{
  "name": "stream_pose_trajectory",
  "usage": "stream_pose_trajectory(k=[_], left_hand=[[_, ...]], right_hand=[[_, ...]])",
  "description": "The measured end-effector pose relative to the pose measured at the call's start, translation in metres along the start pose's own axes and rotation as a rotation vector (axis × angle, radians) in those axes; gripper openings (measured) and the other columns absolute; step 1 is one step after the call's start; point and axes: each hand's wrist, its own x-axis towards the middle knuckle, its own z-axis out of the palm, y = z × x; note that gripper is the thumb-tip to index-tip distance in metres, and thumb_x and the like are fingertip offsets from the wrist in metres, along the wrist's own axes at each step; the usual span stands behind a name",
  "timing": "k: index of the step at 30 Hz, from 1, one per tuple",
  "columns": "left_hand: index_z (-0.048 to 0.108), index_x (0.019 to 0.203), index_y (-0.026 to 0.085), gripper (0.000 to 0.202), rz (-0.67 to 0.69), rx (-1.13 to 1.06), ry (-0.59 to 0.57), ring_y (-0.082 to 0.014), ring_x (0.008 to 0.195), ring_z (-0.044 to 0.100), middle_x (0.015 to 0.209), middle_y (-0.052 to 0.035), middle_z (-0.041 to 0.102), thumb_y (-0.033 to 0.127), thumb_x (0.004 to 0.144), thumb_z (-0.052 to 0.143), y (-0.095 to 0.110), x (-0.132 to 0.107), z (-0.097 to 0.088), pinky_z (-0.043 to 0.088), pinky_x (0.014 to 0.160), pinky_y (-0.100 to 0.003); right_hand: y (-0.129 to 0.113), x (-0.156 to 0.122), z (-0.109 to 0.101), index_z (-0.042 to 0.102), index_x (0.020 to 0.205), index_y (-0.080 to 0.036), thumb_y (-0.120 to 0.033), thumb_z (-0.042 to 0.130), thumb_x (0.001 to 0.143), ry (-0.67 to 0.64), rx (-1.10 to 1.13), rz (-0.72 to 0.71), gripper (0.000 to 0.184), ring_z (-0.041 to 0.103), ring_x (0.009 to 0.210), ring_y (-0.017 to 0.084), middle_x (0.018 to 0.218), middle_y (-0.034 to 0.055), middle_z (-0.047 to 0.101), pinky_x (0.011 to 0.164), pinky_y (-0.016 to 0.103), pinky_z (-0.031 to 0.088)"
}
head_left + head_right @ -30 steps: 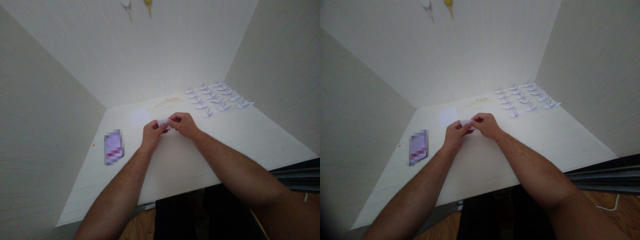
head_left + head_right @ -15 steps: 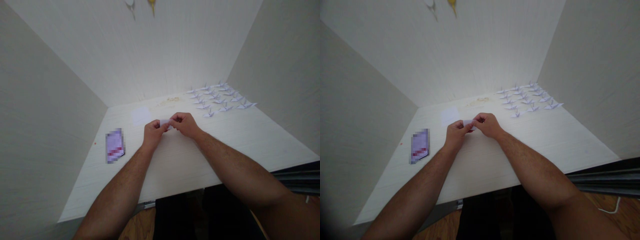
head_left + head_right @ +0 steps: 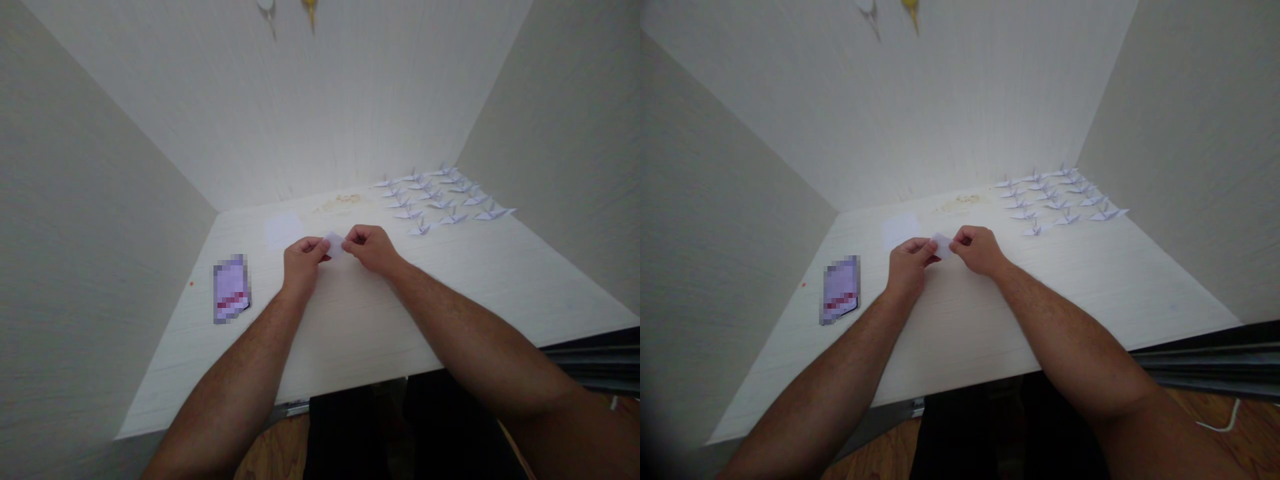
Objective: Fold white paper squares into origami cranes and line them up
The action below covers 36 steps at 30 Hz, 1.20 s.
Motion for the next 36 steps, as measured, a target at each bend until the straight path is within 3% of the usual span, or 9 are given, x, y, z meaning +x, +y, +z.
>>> stream_pose_trajectory(k=[6, 12, 25, 31, 36], left_hand=[[0.069, 0.069, 0.016, 0.027, -0.023, -0.058, 0.007, -0.0129, 0.061, 0.063, 0.066, -0.0008, 0.067, 0.038, 0.062, 0.083, 0.0021, -0.0006, 0.0017, 0.055, 0.062, -0.028], [0.071, 0.074, 0.016, 0.024, -0.045, -0.030, -0.122, -0.0117, 0.061, 0.062, 0.069, -0.0012, 0.070, 0.033, 0.061, 0.084, 0.0017, 0.0006, -0.0019, 0.051, 0.061, -0.025], [0.068, 0.072, 0.019, 0.016, -0.007, -0.140, -0.031, -0.0076, 0.055, 0.051, 0.065, 0.0033, 0.062, 0.025, 0.062, 0.080, 0.0036, 0.0001, 0.0032, 0.038, 0.051, -0.020], [0.070, 0.079, 0.017, 0.028, 0.016, -0.065, -0.076, -0.0101, 0.061, 0.058, 0.070, 0.0000, 0.066, 0.038, 0.065, 0.083, -0.0006, 0.0020, -0.0018, 0.047, 0.059, -0.023], [0.067, 0.074, 0.016, 0.027, -0.005, -0.006, -0.114, -0.0096, 0.056, 0.057, 0.062, 0.0005, 0.064, 0.036, 0.064, 0.083, 0.0002, 0.0015, -0.0028, 0.046, 0.057, -0.023]], right_hand=[[-0.0028, 0.0004, -0.0010, 0.062, 0.064, -0.017, -0.030, 0.066, 0.072, -0.006, 0.001, 0.007, 0.015, 0.043, 0.054, 0.010, 0.054, -0.0039, 0.052, 0.054, 0.025, 0.033], [-0.0046, -0.0027, -0.0023, 0.061, 0.063, -0.017, -0.028, 0.066, 0.072, -0.061, -0.013, -0.049, 0.015, 0.040, 0.053, 0.009, 0.054, -0.0046, 0.051, 0.055, 0.025, 0.032], [-0.0072, -0.0055, -0.0007, 0.059, 0.062, -0.018, -0.028, 0.065, 0.073, -0.115, -0.011, -0.094, 0.017, 0.039, 0.054, 0.009, 0.054, -0.0047, 0.050, 0.055, 0.025, 0.032], [-0.0039, -0.0032, -0.0020, 0.061, 0.063, -0.018, -0.029, 0.065, 0.071, -0.062, 0.042, -0.053, 0.015, 0.041, 0.053, 0.009, 0.054, -0.0039, 0.052, 0.054, 0.025, 0.032], [0.0019, 0.0015, -0.0048, 0.060, 0.062, -0.018, -0.033, 0.067, 0.069, 0.033, 0.138, 0.009, 0.018, 0.043, 0.051, 0.010, 0.053, -0.0029, 0.054, 0.051, 0.025, 0.033]])
